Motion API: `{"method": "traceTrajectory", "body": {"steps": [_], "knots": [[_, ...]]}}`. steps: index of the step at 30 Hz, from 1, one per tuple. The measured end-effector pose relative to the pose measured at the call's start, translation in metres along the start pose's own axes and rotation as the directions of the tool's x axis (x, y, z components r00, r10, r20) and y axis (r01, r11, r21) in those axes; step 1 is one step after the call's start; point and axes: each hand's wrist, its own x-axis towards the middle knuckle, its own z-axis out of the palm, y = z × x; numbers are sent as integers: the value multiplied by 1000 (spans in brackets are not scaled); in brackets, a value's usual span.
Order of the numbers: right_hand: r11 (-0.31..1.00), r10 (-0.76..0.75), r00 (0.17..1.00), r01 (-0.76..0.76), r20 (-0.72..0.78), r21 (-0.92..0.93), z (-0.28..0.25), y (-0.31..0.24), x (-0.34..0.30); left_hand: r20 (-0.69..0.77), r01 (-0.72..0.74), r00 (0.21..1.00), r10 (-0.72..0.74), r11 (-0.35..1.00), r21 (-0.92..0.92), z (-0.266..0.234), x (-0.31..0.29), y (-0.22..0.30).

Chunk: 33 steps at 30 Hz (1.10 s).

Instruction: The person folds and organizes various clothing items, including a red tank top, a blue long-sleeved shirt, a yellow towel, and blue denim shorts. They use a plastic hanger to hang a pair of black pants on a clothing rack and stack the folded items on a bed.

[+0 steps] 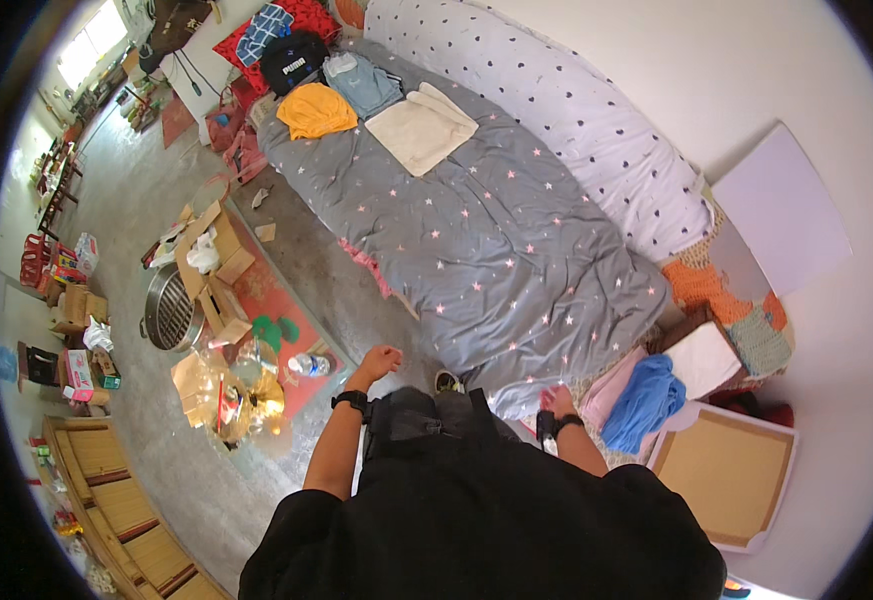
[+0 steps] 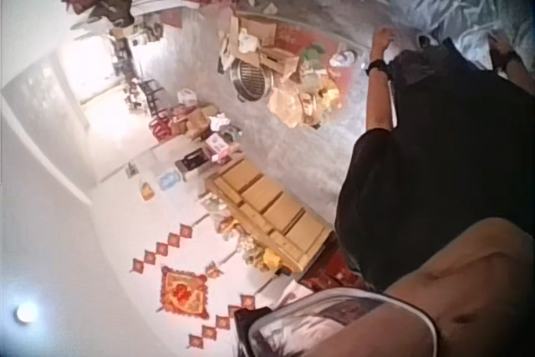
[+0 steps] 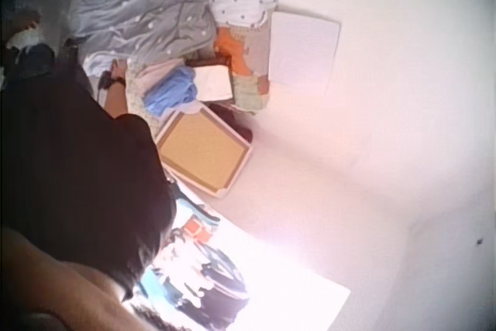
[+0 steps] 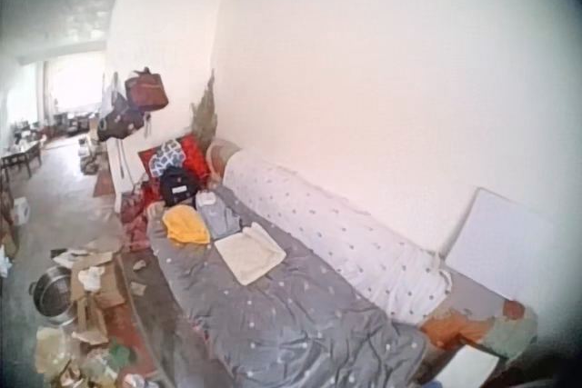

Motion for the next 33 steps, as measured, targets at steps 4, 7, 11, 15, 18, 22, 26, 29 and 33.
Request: {"method": "traceTrajectory", "body": {"steps": [4,7,11,15,18,22,26,29,33], "knots": [[973,-212,970,221,116,-72,172,-152,20,68,-63,995,73,987,-146,-35,99,98],[950,-251,955,274,159,-149,280,-219,35,55,59,997,-47,972,-228,-59,187,144],[960,-242,958,260,157,-105,393,-284,121,230,153,971,-65,907,-391,-81,356,176],[985,-165,982,161,91,57,514,-303,208,144,202,978,-152,863,-463,-114,505,207],[984,-95,994,86,-51,-155,584,-319,274,26,157,985,-168,842,-516,-137,603,234],[879,-407,911,410,64,-243,669,-362,357,-51,83,986,-161,727,-682,-162,706,261],[825,-539,839,544,76,-156,763,-415,379,111,166,984,-139,506,-846,-177,743,255],[760,-643,759,614,-106,-214,746,-469,426,249,263,964,-93,476,-839,-139,762,311],[768,-640,756,637,-138,-68,793,-479,393,66,158,983,-172,600,-784,-156,765,284]]}}
